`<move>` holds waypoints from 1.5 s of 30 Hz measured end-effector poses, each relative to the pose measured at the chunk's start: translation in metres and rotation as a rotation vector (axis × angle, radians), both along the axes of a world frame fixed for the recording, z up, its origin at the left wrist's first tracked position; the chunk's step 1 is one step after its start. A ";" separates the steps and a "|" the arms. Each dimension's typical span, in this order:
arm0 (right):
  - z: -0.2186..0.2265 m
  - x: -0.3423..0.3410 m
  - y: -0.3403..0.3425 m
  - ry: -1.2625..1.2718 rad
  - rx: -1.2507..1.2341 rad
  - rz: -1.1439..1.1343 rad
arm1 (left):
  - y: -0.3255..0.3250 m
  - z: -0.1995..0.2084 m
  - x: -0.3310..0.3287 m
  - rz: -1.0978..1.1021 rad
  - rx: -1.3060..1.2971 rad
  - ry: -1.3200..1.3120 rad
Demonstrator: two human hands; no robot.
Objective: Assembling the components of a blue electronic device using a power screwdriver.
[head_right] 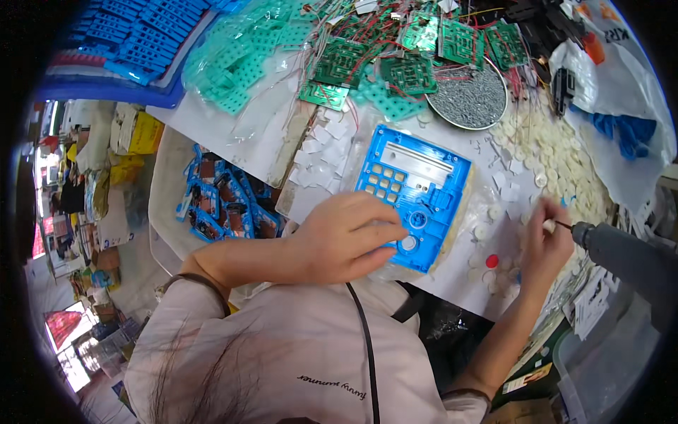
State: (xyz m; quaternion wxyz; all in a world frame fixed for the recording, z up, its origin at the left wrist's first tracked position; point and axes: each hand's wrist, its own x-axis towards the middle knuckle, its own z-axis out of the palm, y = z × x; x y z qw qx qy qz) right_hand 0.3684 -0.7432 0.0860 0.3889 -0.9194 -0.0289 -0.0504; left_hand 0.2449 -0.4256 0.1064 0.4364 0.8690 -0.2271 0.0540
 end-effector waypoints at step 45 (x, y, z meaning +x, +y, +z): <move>0.053 -0.010 0.127 0.210 -0.654 0.690 | -0.001 -0.022 0.023 -0.157 0.305 -0.151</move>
